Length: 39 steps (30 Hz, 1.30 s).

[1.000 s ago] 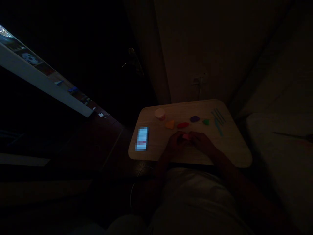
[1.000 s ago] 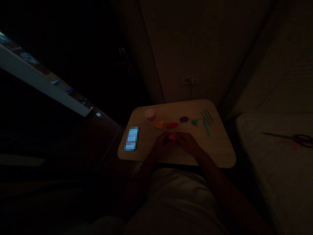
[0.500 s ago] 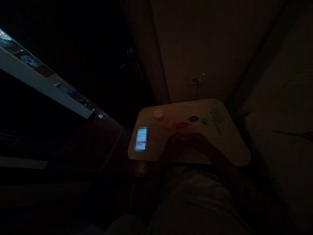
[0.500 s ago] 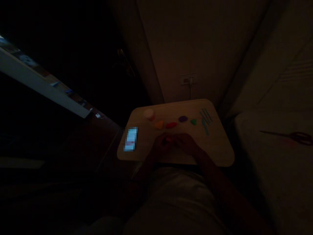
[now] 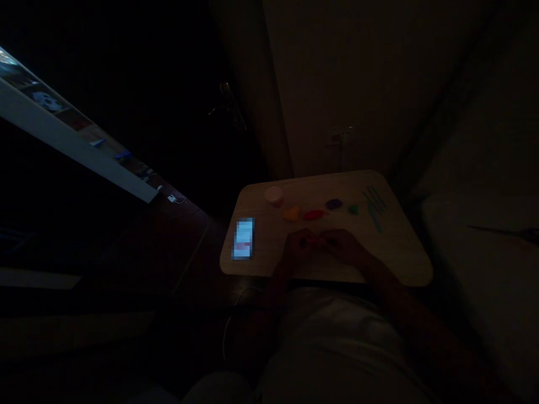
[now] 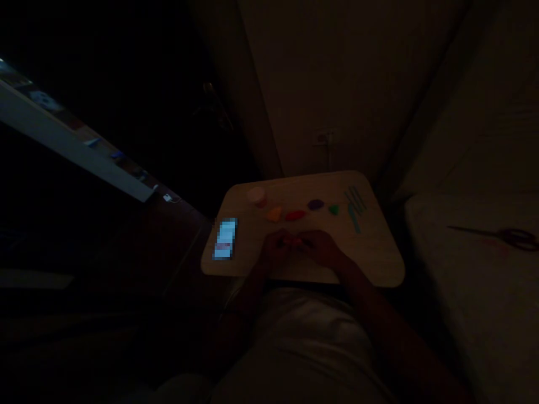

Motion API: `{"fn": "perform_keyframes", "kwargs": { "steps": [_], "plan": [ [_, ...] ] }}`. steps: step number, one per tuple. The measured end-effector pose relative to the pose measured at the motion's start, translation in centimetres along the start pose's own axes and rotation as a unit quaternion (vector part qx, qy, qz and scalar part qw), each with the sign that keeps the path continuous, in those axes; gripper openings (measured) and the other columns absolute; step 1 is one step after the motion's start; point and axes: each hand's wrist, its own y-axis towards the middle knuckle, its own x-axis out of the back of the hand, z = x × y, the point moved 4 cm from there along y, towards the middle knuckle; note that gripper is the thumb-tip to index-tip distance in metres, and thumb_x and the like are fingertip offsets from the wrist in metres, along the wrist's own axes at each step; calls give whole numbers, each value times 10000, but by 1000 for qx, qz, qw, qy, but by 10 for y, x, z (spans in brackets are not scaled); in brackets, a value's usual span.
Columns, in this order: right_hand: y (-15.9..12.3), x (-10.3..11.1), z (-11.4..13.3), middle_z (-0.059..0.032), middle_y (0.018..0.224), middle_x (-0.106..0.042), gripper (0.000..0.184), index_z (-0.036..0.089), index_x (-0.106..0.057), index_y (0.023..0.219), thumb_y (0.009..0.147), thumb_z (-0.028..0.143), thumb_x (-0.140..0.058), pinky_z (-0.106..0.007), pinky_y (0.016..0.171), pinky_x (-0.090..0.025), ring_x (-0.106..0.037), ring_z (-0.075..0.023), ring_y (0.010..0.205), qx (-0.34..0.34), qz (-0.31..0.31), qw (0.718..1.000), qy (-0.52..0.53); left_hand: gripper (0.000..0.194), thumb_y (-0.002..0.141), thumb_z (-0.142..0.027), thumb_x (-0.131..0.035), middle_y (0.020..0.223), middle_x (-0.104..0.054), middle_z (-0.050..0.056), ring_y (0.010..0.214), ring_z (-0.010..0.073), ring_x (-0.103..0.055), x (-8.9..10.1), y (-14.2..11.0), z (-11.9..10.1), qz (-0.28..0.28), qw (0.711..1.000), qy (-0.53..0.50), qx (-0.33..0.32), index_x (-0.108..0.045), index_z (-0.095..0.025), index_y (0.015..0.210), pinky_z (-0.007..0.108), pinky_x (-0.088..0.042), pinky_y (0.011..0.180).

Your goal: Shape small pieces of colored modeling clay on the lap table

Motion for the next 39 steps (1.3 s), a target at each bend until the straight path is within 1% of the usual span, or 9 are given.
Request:
{"fn": "perform_keyframes", "kwargs": {
  "steps": [6, 10, 13, 16, 19, 22, 27, 33, 39],
  "plan": [
    [-1, -1, 0, -39, 821, -753, 467, 198, -769, 919, 981, 575, -500, -281, 681, -451, -641, -195, 724, -6, -6, 998, 57, 214, 888, -372, -681, 866, -684, 27, 812, 163, -608, -1, 1, -12, 1, 1000, -12, -21, -684, -162, 930, 263, -481, 747],
    [0, 2, 2, -38, 753, -726, 472, 192, -747, 841, 980, 568, -499, -285, 661, -452, -620, -194, 687, -14, -23, 997, 69, 257, 907, -413, -659, 924, -696, 50, 863, 186, -628, -1, 1, -15, 7, 999, -24, -28, -683, -164, 964, 289, -501, 806],
    [0, 6, 4, -43, 752, -716, 447, 195, -730, 830, 984, 544, -497, -291, 670, -455, -620, -198, 693, -3, -37, 997, 73, 295, 952, -434, -588, 1034, -713, 73, 967, 209, -651, 0, 1, -15, 14, 998, -39, -37, -684, -172, 1047, 310, -505, 889],
    [1, 9, 6, -49, 783, -727, 427, 192, -725, 844, 993, 510, -483, -292, 687, -459, -630, -197, 703, 10, -47, 996, 71, 310, 969, -436, -560, 1130, -710, 79, 1059, 218, -649, 2, 1, -13, -18, 999, -38, -29, -671, -183, 1109, 321, -493, 958],
    [1, 10, 5, -47, 742, -718, 429, 189, -703, 794, 993, 489, -470, -294, 653, -446, -618, -192, 660, -2, -66, 996, 55, 291, 953, -442, -592, 1049, -713, 65, 971, 202, -654, 3, 2, -9, -49, 999, -24, -5, -668, -182, 1060, 305, -512, 874],
    [0, 11, 3, -52, 743, -727, 407, 189, -703, 806, 988, 471, -473, -299, 647, -452, -629, -199, 659, -24, -91, 994, 51, 284, 920, -451, -644, 928, -706, 48, 848, 180, -642, 3, 3, -7, -52, 999, -12, 1, -672, -173, 972, 290, -513, 786],
    [1, 10, -1, -65, 872, -767, 388, 197, -727, 945, 1009, 449, -439, -318, 728, -485, -678, -223, 770, -51, -122, 990, 55, 240, 912, -398, -661, 967, -721, 65, 909, 191, -660, 4, 2, -11, -36, 999, -28, -29, -693, -167, 968, 302, -520, 833],
    [2, 8, 2, -53, 903, -757, 396, 223, -688, 891, 1037, 409, -371, -326, 802, -483, -685, -218, 821, -17, -84, 995, 59, 191, 882, -350, -700, 948, -725, 66, 914, 199, -670, 2, 2, -7, -29, 999, -14, -33, -712, -164, 925, 320, -522, 860],
    [2, 4, -3, -49, 870, -756, 340, 223, -686, 857, 1012, 376, -425, -321, 762, -474, -679, -222, 794, -13, -70, 997, 32, 328, 843, -319, -760, 1101, -699, 78, 998, 212, -646, -2, 3, -8, 4, 998, -1, -62, -682, -186, 1132, 343, -513, 923]
  ]
}}
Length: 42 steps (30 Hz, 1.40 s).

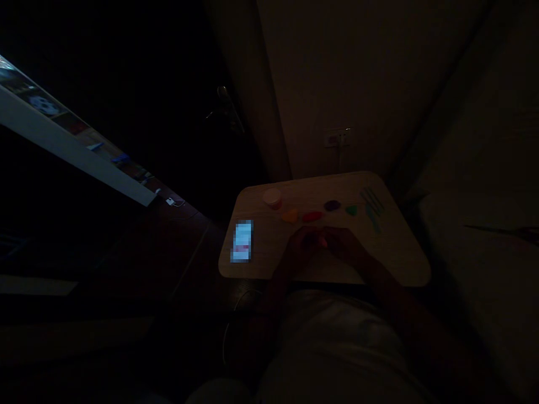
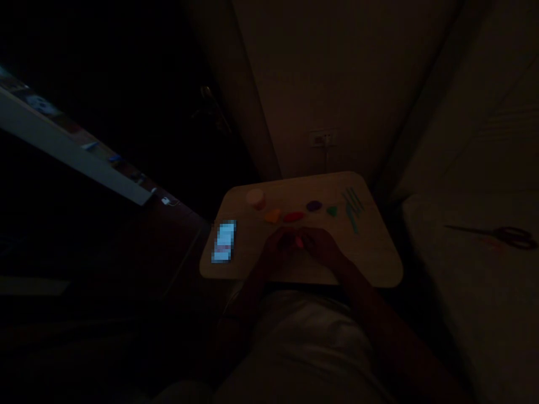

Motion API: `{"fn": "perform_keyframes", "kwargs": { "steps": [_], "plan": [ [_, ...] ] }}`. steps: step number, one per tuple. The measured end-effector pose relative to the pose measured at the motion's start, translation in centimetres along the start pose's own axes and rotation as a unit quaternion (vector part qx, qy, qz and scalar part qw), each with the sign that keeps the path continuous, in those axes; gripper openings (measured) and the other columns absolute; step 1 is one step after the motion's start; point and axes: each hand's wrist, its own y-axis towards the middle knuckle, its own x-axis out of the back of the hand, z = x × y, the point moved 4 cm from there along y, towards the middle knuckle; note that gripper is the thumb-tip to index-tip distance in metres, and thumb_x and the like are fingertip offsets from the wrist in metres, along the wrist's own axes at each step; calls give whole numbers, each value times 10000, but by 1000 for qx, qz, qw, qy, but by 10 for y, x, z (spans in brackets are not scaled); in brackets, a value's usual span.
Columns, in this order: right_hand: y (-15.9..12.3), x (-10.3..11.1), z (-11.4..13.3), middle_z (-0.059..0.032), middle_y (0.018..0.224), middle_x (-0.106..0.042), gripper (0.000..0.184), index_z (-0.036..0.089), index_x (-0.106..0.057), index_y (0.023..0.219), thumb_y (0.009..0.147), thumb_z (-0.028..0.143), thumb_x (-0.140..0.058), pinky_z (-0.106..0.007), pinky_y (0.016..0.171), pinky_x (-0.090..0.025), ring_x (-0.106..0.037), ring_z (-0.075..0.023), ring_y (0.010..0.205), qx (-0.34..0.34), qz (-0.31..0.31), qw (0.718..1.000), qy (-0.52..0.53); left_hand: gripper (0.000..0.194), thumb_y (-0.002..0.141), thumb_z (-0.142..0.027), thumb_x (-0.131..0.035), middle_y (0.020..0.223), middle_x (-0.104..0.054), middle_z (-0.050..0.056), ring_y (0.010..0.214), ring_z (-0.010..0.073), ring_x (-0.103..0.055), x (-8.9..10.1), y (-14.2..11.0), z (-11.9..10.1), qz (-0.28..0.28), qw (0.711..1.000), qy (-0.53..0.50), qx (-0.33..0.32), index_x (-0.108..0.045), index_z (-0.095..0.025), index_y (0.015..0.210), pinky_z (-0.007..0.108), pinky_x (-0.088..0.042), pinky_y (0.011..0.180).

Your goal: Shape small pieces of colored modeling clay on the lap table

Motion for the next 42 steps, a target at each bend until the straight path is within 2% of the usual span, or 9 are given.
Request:
{"fn": "perform_keyframes", "kwargs": {
  "steps": [6, 15, 18, 20, 23, 30, 37, 42],
  "plan": [
    [0, -2, -4, -69, 896, -764, 338, 217, -709, 917, 1010, 388, -432, -319, 756, -472, -675, -224, 787, -6, -5, 1000, -28, 333, 868, -322, -740, 1148, -671, 83, 1068, 240, -616, -1, 1, -5, 25, 999, 43, -22, -674, -211, 1175, 377, -487, 983],
    [-3, -2, -1, -61, 891, -760, 454, 215, -708, 883, 1038, 464, -362, -320, 755, -472, -680, -221, 797, 2, 21, 1000, -2, 304, 851, -330, -748, 1074, -643, 77, 988, 224, -603, -2, -1, -7, 17, 996, 80, -30, -645, -190, 1101, 349, -488, 905],
    [-4, -2, 2, -61, 897, -769, 437, 208, -738, 938, 1004, 527, -446, -309, 728, -471, -679, -220, 781, 5, 31, 999, -11, 211, 894, -332, -688, 1022, -641, 68, 942, 209, -595, -2, -1, -8, 8, 995, 93, -29, -642, -187, 1040, 336, -486, 872],
    [-4, -2, 3, -64, 895, -773, 422, 200, -752, 993, 963, 553, -523, -303, 711, -470, -675, -219, 761, 9, 34, 999, -35, 183, 899, -322, -671, 994, -640, 60, 912, 199, -591, -1, -1, -7, 0, 995, 93, -25, -639, -185, 1015, 323, -487, 844],
    [-3, -3, 2, -72, 919, -780, 439, 192, -761, 1053, 958, 551, -525, -302, 714, -475, -679, -218, 767, 17, 35, 997, -60, 184, 876, -303, -686, 974, -644, 52, 891, 192, -595, -1, -1, -6, -5, 995, 94, -22, -640, -181, 1006, 315, -489, 828],
    [-3, -4, -5, -80, 962, -793, 445, 198, -776, 1095, 956, 541, -529, -332, 729, -510, -697, -248, 788, -4, 32, 999, -18, 237, 895, -339, -686, 1029, -665, 72, 949, 200, -616, -1, -1, -1, -4, 999, 38, -1, -632, -178, 1060, 325, -510, 868],
    [-1, -3, -3, -70, 900, -793, 433, 190, -787, 970, 951, 544, -538, -320, 710, -499, -704, -249, 781, -24, 43, 998, 24, 306, 884, -347, -702, 987, -646, 58, 880, 175, -594, -1, -3, 1, 6, 1000, -13, 4, -602, -170, 1113, 297, -505, 814],
    [-3, -1, 1, -49, 729, -751, 452, 178, -759, 811, 961, 539, -532, -287, 654, -457, -666, -203, 667, -8, 59, 998, 26, 274, 898, -346, -678, 1029, -646, 76, 915, 190, -599, -1, -2, -2, 13, 1000, 7, -12, -612, -168, 1096, 324, -510, 857]
  ]
}}
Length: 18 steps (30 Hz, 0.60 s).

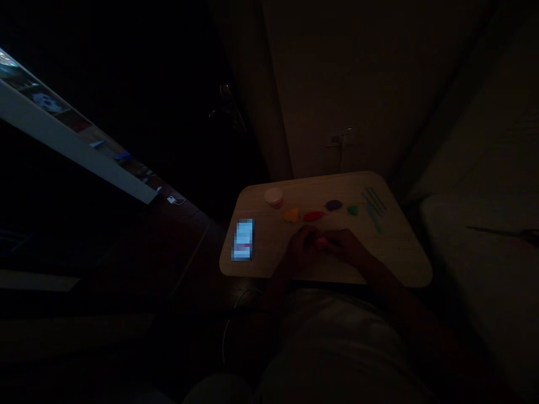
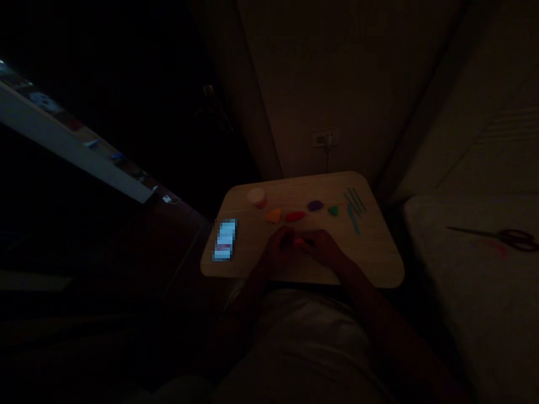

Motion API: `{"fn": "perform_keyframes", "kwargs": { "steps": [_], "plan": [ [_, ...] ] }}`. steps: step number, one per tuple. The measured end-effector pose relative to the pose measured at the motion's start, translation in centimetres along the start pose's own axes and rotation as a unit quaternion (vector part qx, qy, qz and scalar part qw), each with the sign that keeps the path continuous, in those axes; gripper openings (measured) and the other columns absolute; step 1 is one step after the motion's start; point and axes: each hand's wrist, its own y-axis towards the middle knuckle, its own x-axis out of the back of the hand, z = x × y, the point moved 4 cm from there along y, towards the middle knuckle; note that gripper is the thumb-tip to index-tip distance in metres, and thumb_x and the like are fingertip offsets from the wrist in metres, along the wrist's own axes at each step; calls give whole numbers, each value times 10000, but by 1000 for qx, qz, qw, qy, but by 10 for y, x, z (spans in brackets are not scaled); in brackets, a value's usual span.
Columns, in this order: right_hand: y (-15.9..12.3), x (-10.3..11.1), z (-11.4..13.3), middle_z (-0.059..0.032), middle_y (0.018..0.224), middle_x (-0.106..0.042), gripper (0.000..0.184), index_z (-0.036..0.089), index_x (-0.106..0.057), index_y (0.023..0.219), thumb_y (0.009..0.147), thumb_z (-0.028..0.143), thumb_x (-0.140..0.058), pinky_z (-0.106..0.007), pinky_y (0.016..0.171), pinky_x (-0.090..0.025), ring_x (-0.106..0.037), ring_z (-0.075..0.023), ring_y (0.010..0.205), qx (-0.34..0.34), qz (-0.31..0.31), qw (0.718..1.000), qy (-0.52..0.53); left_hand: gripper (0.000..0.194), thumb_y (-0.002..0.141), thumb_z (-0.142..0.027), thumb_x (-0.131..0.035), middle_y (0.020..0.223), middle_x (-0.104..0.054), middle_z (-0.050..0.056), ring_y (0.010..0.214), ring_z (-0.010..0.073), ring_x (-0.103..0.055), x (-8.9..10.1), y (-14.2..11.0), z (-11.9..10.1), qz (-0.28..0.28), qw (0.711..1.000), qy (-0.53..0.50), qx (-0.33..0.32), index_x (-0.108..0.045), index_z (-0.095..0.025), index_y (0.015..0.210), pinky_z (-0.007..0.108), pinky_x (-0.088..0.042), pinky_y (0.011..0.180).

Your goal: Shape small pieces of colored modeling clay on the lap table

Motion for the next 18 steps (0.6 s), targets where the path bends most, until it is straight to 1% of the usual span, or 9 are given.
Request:
{"fn": "perform_keyframes", "kwargs": {
  "steps": [2, 5, 8, 10, 14, 18],
  "plan": [
    [-1, 0, 0, -41, 667, -725, 479, 176, -738, 746, 968, 540, -520, -282, 639, -449, -651, -191, 627, 4, 3, 1000, -1, 271, 901, -360, -668, 1018, -644, 80, 916, 199, -600, 0, 1, -3, 11, 1000, 15, -10, -615, -167, 1083, 338, -510, 865],
    [0, -1, -2, -41, 663, -726, 476, 181, -733, 714, 964, 528, -524, -286, 646, -450, -654, -196, 633, 10, -5, 1000, -4, 317, 891, -382, -673, 1040, -637, 89, 944, 216, -603, -1, 0, -6, 32, 999, 35, -25, -612, -167, 1116, 360, -512, 883],
    [0, 1, -3, -55, 753, -763, 450, 182, -764, 804, 971, 513, -509, -295, 659, -465, -674, -214, 685, 0, -37, 999, 6, 444, 830, -387, -752, 1129, -638, 99, 1033, 244, -608, -2, 0, -6, 33, 998, 46, -32, -598, -180, 1192, 385, -510, 941],
    [0, 1, -2, -65, 821, -781, 441, 182, -777, 875, 976, 511, -501, -305, 680, -480, -688, -227, 725, -10, -46, 999, 15, 480, 806, -391, -788, 1157, -643, 98, 1065, 252, -610, -3, 0, -4, 29, 998, 47, -23, -601, -189, 1199, 391, -507, 967],
    [0, -1, 0, -63, 908, -792, 433, 197, -777, 949, 979, 534, -506, -326, 745, -509, -706, -244, 803, -11, -29, 999, 39, 341, 883, -415, -717, 1088, -658, 77, 1004, 226, -617, -4, 1, 0, 17, 999, 48, 16, -634, -191, 1125, 365, -509, 926],
    [0, 0, 2, -48, 848, -770, 454, 205, -749, 912, 989, 566, -485, -317, 734, -516, -686, -226, 772, -14, -24, 998, 55, 247, 939, -405, -643, 1048, -654, 64, 968, 207, -604, -2, 2, 0, -1, 999, 43, 23, -635, -192, 1063, 340, -493, 901]
  ]
}}
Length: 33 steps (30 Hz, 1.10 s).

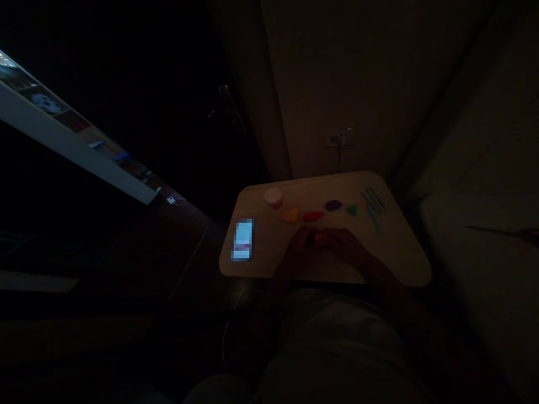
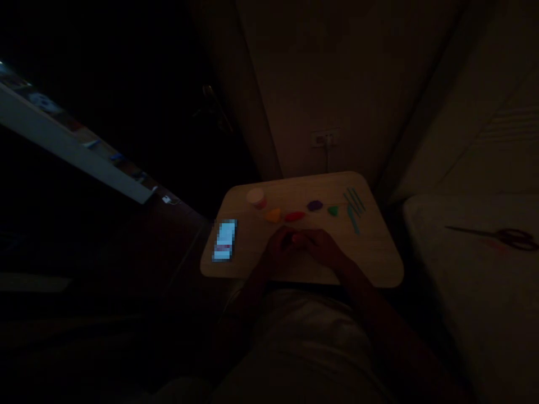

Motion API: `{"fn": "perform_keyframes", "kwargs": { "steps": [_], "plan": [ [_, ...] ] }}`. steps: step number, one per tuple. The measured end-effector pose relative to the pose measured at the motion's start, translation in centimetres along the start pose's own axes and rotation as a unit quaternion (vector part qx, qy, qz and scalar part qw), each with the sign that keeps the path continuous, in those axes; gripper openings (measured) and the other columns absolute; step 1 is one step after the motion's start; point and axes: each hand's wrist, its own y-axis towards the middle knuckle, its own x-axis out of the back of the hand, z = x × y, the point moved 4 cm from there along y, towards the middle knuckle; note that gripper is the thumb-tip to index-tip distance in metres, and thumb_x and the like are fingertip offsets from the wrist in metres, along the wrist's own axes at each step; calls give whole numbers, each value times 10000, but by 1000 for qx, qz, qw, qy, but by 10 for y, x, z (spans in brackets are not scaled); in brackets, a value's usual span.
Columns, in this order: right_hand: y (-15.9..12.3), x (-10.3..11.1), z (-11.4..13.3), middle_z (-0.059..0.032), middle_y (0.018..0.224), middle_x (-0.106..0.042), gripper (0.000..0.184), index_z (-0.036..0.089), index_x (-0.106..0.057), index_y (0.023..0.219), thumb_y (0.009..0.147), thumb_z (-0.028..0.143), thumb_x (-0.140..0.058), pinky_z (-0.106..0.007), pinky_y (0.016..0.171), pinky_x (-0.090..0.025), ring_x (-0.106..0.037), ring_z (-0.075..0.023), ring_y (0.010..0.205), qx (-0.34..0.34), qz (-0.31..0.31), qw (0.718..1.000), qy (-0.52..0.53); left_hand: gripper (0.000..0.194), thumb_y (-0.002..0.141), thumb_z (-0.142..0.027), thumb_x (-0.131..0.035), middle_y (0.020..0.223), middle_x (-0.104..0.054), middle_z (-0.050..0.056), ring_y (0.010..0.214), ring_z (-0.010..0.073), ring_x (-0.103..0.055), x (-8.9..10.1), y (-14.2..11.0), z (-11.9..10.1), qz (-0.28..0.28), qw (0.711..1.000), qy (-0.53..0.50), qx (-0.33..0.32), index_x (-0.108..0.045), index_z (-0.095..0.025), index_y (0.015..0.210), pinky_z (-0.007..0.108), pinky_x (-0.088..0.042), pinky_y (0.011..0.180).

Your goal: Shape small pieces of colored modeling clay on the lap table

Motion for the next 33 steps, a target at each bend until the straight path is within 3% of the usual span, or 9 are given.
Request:
{"fn": "perform_keyframes", "kwargs": {
  "steps": [5, 11, 16, 22, 29, 33],
  "plan": [
    [1, 1, 4, -55, 892, -752, 389, 199, -705, 984, 971, 548, -535, -308, 749, -504, -660, -210, 783, 24, -7, 999, -24, 207, 949, -388, -621, 900, -638, 29, 841, 174, -577, 5, 1, 1, -33, 998, -43, 35, -595, -183, 926, 295, -477, 791],
    [1, 0, 1, -59, 846, -741, 390, 191, -690, 944, 991, 519, -485, -301, 689, -459, -634, -197, 728, 31, 3, 997, -73, 226, 969, -393, -580, 860, -602, 9, 808, 154, -546, 5, 0, -2, -26, 998, -56, 33, -567, -184, 882, 277, -456, 772],
    [0, -2, 2, -48, 774, -739, 465, 191, -704, 820, 1007, 529, -444, -293, 678, -439, -635, -190, 701, 29, 40, 996, -75, 292, 958, -481, -584, 863, -605, 4, 793, 155, -542, 3, -2, -2, 6, 998, -29, 56, -557, -190, 952, 275, -451, 740],
    [1, -5, -5, -42, 748, -731, 413, 183, -738, 798, 936, 531, -564, -281, 654, -409, -611, -182, 678, 42, 57, 993, -96, 294, 1000, -402, -496, 768, -593, 0, 728, 149, -530, 1, -1, -5, 52, 998, 9, 40, -540, -188, 804, 280, -419, 700],
    [1, -4, -4, -27, 732, -691, 370, 171, -723, 837, 880, 528, -640, -270, 632, -375, -564, -164, 659, 38, 34, 992, -119, 292, 1016, -393, -457, 751, -567, -10, 713, 142, -509, 3, 0, -2, 12, 998, 3, 56, -506, -196, 806, 271, -416, 698],
    [-1, -3, -2, -31, 742, -700, 397, 175, -732, 856, 930, 531, -573, -270, 636, -400, -581, -176, 679, 37, 32, 993, -103, 285, 1010, -394, -483, 790, -601, -4, 747, 147, -542, 4, 0, -3, 5, 999, -14, 52, -532, -190, 817, 277, -439, 732]
  ]
}}
